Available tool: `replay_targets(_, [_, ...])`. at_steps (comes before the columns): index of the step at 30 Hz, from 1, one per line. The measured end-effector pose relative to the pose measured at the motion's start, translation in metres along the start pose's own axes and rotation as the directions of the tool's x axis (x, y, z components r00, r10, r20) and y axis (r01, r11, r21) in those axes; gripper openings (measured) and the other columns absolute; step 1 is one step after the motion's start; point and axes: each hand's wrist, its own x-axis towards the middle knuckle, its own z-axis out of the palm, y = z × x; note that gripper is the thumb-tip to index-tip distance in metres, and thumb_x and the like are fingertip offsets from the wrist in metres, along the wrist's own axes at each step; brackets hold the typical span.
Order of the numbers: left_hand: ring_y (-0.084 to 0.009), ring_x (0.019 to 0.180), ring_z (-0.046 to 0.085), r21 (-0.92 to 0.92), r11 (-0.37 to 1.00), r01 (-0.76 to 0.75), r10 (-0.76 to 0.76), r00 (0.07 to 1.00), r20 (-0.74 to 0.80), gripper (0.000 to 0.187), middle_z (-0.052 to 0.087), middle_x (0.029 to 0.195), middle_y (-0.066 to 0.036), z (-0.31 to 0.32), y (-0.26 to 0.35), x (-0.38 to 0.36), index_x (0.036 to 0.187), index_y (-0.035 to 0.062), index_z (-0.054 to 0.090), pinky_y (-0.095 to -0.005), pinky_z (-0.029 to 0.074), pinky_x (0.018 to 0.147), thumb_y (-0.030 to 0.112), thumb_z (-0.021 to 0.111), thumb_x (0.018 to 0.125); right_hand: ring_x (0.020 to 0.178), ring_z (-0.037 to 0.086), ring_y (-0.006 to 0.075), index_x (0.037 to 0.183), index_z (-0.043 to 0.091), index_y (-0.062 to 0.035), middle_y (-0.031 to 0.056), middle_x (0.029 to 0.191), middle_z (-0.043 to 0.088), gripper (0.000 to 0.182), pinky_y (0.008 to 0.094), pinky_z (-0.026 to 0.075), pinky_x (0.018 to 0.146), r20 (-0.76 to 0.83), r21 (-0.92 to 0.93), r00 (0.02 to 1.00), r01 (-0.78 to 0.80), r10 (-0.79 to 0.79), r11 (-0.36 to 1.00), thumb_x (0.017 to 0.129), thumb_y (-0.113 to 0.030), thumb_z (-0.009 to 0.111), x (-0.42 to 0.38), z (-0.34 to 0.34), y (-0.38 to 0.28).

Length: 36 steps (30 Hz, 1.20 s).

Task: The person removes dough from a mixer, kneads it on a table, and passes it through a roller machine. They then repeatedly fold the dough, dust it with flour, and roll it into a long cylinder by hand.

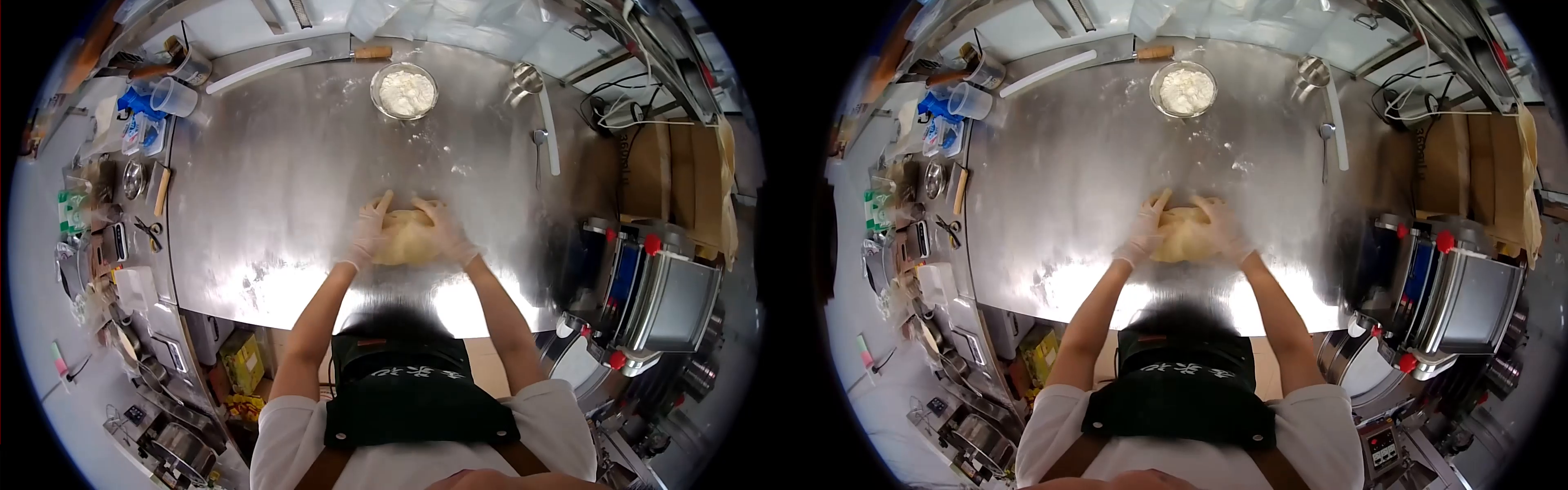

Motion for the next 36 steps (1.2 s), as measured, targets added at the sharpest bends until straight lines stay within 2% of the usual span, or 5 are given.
replay_targets(4, [-0.0400, 0.114, 0.054, 0.208, 0.976, -0.066, 0.010, 0.965, 0.261, 0.067, 0.058, 0.126, -0.015, -0.027, 0.032, -0.009, 0.135, 0.0116, 0.054, -0.0450, 0.048, 0.093, 0.026, 0.080, 0.075, 0.106, 0.058, 0.0367, 0.137, 0.056, -0.0142, 0.0135, 0.118, 0.062, 0.061, 0.0443, 0.049, 0.090, 0.095, -0.114, 0.995, 0.004, 0.007, 0.993, 0.081, -0.032, 0.072, -0.014, 0.011, -0.002])
replay_targets(10, [-0.0369, 0.099, 0.058, 0.434, 0.838, -0.332, 0.430, 0.890, -0.149, 0.028, 0.062, 0.103, -0.013, 0.022, 0.038, -0.109, 0.101, 0.0108, 0.067, -0.0466, 0.048, 0.083, 0.020, 0.077, 0.076, 0.106, 0.057, 0.0333, 0.128, 0.062, -0.0177, 0.0111, 0.110, 0.061, 0.050, 0.0470, 0.048, 0.088, -0.158, -0.326, 0.967, 0.141, -0.201, 0.935, 0.080, -0.024, 0.074, -0.125, 0.024, -0.022])
replay_targets(16, [-0.0368, 0.097, 0.056, 0.160, 0.945, -0.283, 0.324, 0.777, -0.539, 0.036, 0.058, 0.104, -0.013, 0.038, 0.049, -0.120, 0.110, 0.0105, 0.063, -0.0481, 0.048, 0.081, 0.018, 0.072, 0.076, 0.112, 0.055, 0.0332, 0.125, 0.061, -0.0065, 0.0115, 0.113, 0.061, 0.041, 0.0487, 0.040, 0.103, -0.190, -0.198, 0.978, 0.052, -0.091, 0.979, 0.088, -0.024, 0.065, -0.126, 0.026, -0.057])
replay_targets(21, [-0.0387, 0.145, 0.028, 0.511, 0.837, -0.194, 0.255, 0.966, -0.051, 0.088, 0.037, 0.154, -0.022, 0.029, 0.078, -0.068, 0.145, -0.0066, 0.037, -0.0567, 0.014, 0.120, 0.043, 0.068, 0.079, 0.133, 0.045, 0.0345, 0.132, 0.056, -0.0017, 0.0201, 0.136, 0.054, 0.048, 0.0521, 0.029, 0.115, -0.178, 0.443, 0.984, 0.068, 0.013, 0.894, 0.091, -0.027, 0.056, -0.079, 0.101, -0.061])
replay_targets(36, [-0.0405, 0.142, 0.032, 0.378, 0.867, -0.323, 0.362, 0.932, -0.034, 0.085, 0.042, 0.148, -0.023, 0.070, 0.082, -0.040, 0.146, -0.0043, 0.039, -0.0603, 0.015, 0.118, 0.048, 0.062, 0.083, 0.136, 0.042, 0.0357, 0.135, 0.054, -0.0017, 0.0200, 0.140, 0.052, 0.051, 0.0517, 0.027, 0.116, -0.210, 0.070, 0.977, 0.040, -0.025, 0.997, 0.092, -0.029, 0.054, -0.061, 0.067, -0.039])
